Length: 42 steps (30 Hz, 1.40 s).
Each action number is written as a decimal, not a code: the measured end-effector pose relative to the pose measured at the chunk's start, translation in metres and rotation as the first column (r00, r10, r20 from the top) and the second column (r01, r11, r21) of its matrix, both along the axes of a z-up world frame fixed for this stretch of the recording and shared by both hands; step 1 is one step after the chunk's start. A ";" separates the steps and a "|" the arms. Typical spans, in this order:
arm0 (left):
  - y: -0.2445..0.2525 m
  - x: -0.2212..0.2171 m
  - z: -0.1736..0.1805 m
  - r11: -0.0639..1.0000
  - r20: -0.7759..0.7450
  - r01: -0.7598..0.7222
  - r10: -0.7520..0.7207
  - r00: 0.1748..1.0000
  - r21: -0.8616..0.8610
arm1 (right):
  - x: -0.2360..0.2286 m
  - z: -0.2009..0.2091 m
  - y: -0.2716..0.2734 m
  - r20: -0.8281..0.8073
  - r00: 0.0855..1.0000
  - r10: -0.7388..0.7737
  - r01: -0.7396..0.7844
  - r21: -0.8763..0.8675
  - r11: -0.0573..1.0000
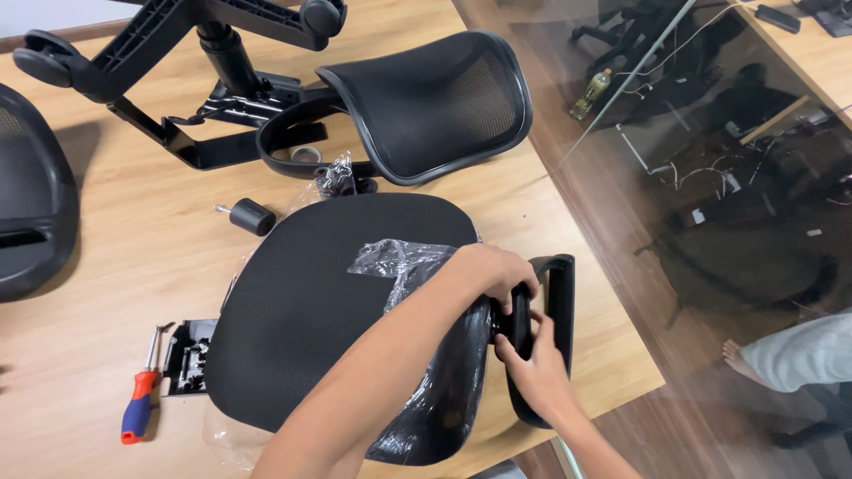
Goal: The person assembles an office chair on a wooden table. They align an armrest against the underside of the seat cushion, position screws, and use a screwdriver to drive the screws and secure the armrest to the seat base, repositioning the seat as they work.
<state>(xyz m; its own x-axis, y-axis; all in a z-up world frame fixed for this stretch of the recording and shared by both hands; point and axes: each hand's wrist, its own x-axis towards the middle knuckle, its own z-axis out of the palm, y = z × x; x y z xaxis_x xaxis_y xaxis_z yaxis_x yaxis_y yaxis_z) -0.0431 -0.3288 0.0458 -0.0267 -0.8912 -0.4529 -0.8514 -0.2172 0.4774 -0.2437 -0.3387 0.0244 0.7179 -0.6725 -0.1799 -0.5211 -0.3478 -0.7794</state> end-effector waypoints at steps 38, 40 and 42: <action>0.370 -0.019 -0.064 -0.367 -0.542 -0.782 0.839 -0.045 -0.503 | 0.010 -0.046 -0.006 0.280 0.957 -0.071 -0.012 0.284 0.959; 0.376 -0.023 -0.075 -0.403 -0.552 -0.803 0.826 -0.113 -0.439 | 0.012 -0.040 -0.003 0.269 0.961 -0.066 -0.017 0.298 0.954; 0.369 -0.024 -0.080 -0.286 -0.483 -0.772 0.875 0.032 -0.568 | 0.017 -0.034 0.001 0.249 0.967 -0.064 -0.018 0.314 0.949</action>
